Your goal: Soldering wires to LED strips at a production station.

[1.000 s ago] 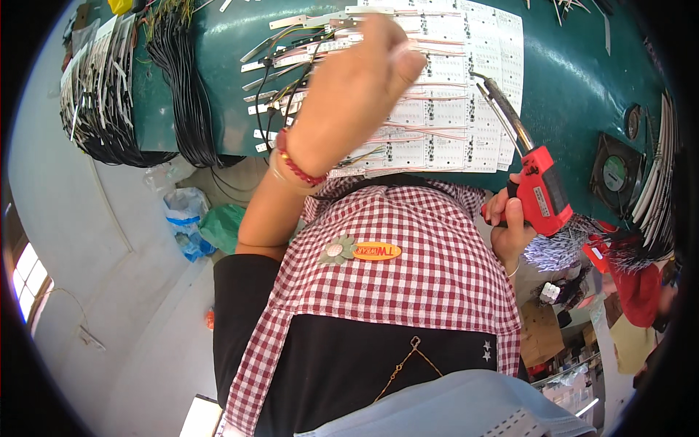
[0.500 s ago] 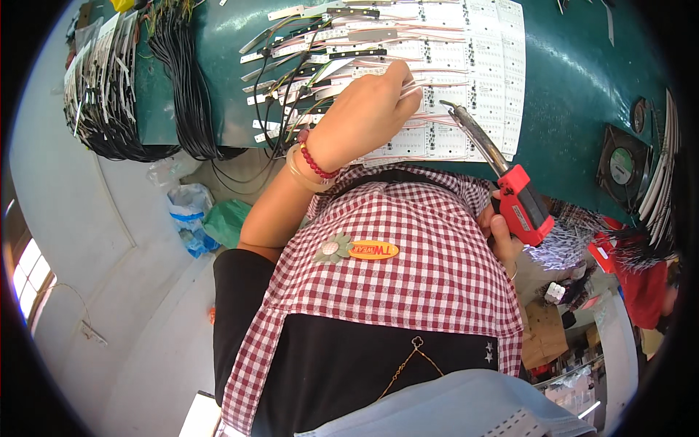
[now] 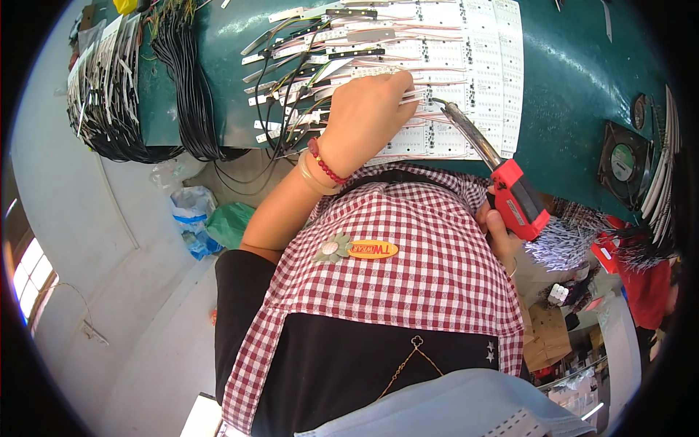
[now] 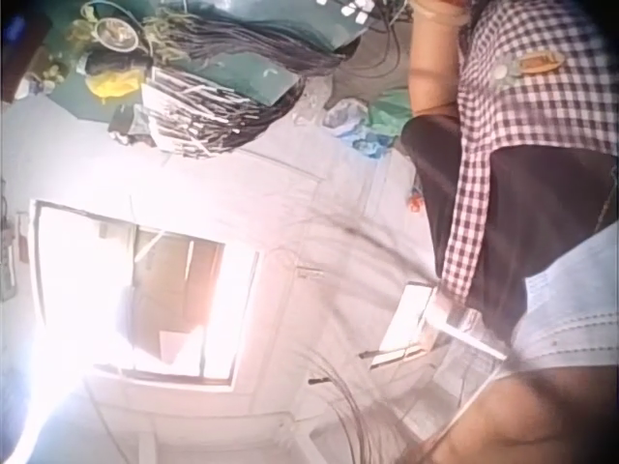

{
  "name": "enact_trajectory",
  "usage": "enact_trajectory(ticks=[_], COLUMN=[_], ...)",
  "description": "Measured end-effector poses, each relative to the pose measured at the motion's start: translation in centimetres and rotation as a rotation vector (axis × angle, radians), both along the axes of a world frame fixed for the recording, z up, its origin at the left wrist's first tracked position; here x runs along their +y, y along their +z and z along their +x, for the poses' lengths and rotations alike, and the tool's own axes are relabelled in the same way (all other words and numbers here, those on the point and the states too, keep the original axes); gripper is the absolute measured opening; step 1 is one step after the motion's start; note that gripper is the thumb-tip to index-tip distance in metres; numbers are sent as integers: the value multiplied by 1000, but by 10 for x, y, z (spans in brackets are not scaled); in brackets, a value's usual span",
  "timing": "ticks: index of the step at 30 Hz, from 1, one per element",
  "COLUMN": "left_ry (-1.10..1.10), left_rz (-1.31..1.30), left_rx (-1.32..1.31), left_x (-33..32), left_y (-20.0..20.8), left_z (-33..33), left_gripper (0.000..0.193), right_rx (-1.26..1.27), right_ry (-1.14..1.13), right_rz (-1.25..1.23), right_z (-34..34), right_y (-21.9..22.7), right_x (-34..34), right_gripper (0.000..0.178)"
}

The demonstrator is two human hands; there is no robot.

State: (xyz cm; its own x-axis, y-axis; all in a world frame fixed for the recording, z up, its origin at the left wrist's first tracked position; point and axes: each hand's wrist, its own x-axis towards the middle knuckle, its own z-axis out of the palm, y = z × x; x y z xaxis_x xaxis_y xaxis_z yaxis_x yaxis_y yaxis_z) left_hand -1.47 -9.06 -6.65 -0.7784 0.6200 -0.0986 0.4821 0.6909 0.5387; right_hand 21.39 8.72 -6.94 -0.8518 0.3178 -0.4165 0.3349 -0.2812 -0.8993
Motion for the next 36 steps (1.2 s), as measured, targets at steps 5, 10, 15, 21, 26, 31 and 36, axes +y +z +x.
enact_trajectory(ticks=[5,10,15,21,26,31,36], left_ry=[36,14,-24,2,-1,-17,2], left_rz=[17,-40,-37,-33,-61,-52,-71], left_rx=[22,-7,-29,-9,4,16,4], left_x=[-2,-1,-1,3,3,4,5], left_y=[-3,-2,-1,-4,-5,-4,-3], left_z=[2,0,-2,2,2,1,1], left_gripper=[19,22,21,21,21,22,23], right_rx=[-35,-10,-14,-36,-60,-57,-21], right_ry=[-10,-21,-1,-3,-10,21,0], right_rz=[20,16,38,57,103,182,150], right_z=[-1,-1,2,6,3,1,5], right_y=[0,-1,-4,-6,-4,2,3], right_x=[-2,-4,-5,-7,-11,-14,-15], right_gripper=[13,12,13,16,15,13,14])
